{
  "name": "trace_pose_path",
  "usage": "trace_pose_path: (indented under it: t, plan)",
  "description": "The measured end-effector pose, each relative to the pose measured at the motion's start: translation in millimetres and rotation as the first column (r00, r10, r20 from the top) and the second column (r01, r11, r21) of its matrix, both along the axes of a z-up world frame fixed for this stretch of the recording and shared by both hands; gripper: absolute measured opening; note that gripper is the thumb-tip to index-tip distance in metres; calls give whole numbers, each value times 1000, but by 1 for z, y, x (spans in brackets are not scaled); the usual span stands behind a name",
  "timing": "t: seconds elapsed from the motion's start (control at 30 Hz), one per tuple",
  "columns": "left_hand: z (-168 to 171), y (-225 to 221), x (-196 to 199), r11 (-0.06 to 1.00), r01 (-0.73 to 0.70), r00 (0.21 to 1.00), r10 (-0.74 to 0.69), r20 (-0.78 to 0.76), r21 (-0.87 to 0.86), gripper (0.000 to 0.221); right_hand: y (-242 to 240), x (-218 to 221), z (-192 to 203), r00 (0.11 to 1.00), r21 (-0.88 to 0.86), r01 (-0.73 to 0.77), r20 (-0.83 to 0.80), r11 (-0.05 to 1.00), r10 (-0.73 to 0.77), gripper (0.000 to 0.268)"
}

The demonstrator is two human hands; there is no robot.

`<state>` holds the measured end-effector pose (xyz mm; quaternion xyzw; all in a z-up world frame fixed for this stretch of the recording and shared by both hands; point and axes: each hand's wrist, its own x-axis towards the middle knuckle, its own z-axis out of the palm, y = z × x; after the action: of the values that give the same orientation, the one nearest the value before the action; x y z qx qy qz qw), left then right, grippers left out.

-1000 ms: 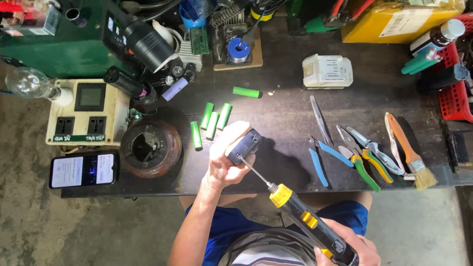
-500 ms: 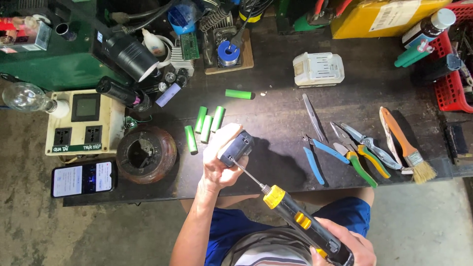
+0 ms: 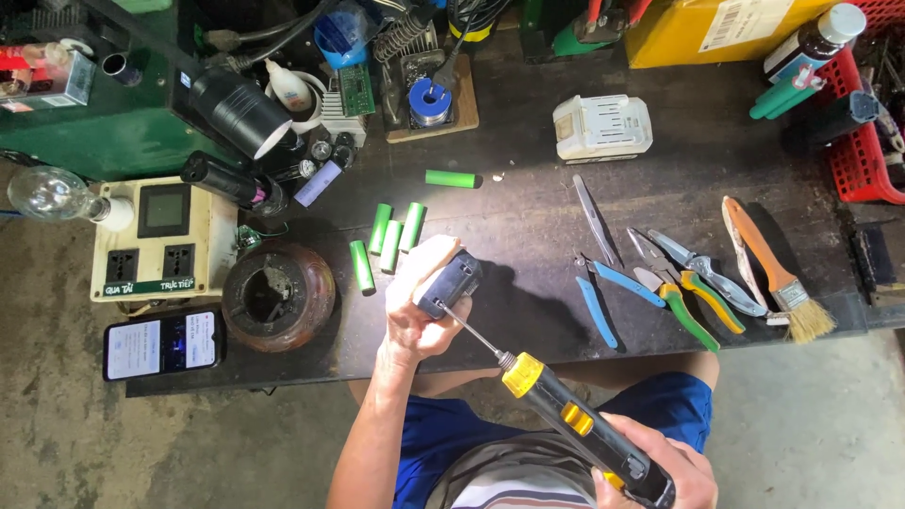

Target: The person uses a power screwdriver to remove screws from a black battery housing, then uses a small screwdriver to pry the case open and pull out a pack of green batteries.

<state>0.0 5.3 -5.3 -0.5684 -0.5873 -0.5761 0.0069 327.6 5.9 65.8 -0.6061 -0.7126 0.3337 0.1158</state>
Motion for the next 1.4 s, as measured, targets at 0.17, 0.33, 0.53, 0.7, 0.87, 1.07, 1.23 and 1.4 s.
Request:
trace_pose_path:
  t: [0.17,0.33,0.53,0.7,0.87,1.07,1.23,1.4]
  plan:
    - [3,-1,1,1000,-11,1000,10,-22,-17,51,2,-1,7,999,-83,44,-23,996,-46,48]
    - [6,-1,3,1000,-17,999,16,-50,-26,51,7,16,-13,999,-102,-13,-42,995,9,55]
    - [6,-1,3,999,-9,998,6,-63,-43,51,16,18,-10,996,-288,31,-71,957,-53,57]
    - [12,-1,5,997,-7,1000,5,-30,-71,50,14,22,-15,985,-299,42,-148,953,-90,54]
    - [16,1,6,999,-4,999,2,-38,-42,49,15,24,-14,967,-253,-9,-248,968,-56,50]
    - [22,1,2,992,13,1000,-11,15,-128,55,24,19,-4,900,-333,0,-412,943,-146,51]
    - [61,11,17,941,-128,988,93,-123,-312,60,32,25,-22,786,-506,21,-525,862,-327,35]
    - [46,8,22,816,-330,876,77,-476,-475,77,26,25,-31,766,-482,98,-523,871,-375,36]
